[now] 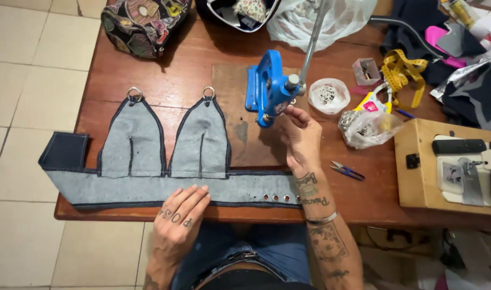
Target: Installing metal eyelets into a denim garment using a manual press and a small hand tool
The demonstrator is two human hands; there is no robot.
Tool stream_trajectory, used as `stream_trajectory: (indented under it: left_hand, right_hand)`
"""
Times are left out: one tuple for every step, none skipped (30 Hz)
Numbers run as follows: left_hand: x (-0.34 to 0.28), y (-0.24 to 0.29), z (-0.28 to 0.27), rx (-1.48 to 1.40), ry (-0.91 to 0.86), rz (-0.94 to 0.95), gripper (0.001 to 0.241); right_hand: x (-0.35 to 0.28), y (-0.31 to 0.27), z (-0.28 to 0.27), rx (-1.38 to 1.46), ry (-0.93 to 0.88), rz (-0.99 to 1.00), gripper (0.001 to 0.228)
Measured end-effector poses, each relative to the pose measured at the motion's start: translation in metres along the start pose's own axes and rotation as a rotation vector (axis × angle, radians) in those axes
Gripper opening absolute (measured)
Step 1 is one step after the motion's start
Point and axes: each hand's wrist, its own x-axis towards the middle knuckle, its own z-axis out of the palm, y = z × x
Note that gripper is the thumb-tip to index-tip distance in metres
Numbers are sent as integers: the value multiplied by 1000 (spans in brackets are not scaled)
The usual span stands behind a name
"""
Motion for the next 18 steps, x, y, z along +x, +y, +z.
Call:
stream_trajectory:
  left_hand:
    - [1, -1, 2, -2, 2, 5, 29]
    - [1, 0, 3, -5, 9, 7, 28]
    - [0, 1, 4, -7, 16, 8, 27]
    - [-1, 2, 9, -8, 17, 9, 27]
    - [-2, 3, 14, -27, 27, 1, 27]
    - [-5, 4, 17, -42, 35, -11, 27]
    - [-5, 7, 18, -40, 35, -15, 27]
    - [-3, 8, 19, -68, 22, -15, 27]
    - [-2, 10, 21, -96, 8, -15, 26]
    - [-3, 10, 24, -100, 6, -14, 26]
    - [-3, 10, 28, -85, -21, -22, 27]
    - [-5, 10, 31, -64, -49, -34, 27]
    - [-5, 12, 31, -63, -51, -36, 27]
    - [-2, 11, 33, -78, -53, -49, 28]
    - [1, 10, 34, -93, -54, -62, 30]
    - [9, 4, 36, -95, -59, -59, 30]
    - [16, -1, 38, -46, -182, -74, 50]
    - [20, -4, 38, 11, -306, -105, 74]
  right_hand:
    - [-2, -1, 0, 2, 3, -5, 33]
    - [-4, -2, 2, -37, 3, -39, 29]
    - [-7, -2, 3, -76, 3, -72, 26]
    - [-5, 2, 3, -77, 4, -74, 26]
    - [-3, 6, 2, -48, -11, -143, 27]
    - [-3, 12, 3, -19, -30, -207, 29]
    - [-6, 11, 7, -20, -33, -203, 29]
    - [-9, 10, 11, -38, -44, -231, 22]
    - [-12, 8, 15, -56, -54, -259, 16]
    - [-10, 8, 14, -57, -49, -259, 16]
    - [-9, 8, 13, -35, -35, -251, 17]
    - [-8, 8, 13, -13, -25, -240, 19]
    - [-19, -1, 8, -13, -25, -236, 19]
    - [-28, -10, 4, -147, 12, -214, 15]
    - [-37, -20, 1, -281, 48, -190, 17]
    - [-53, -28, -15, -278, 53, -189, 17]
    - [-68, -35, -30, -647, -93, -391, 21]
    - [-85, -40, -44, -1015, -263, -586, 27]
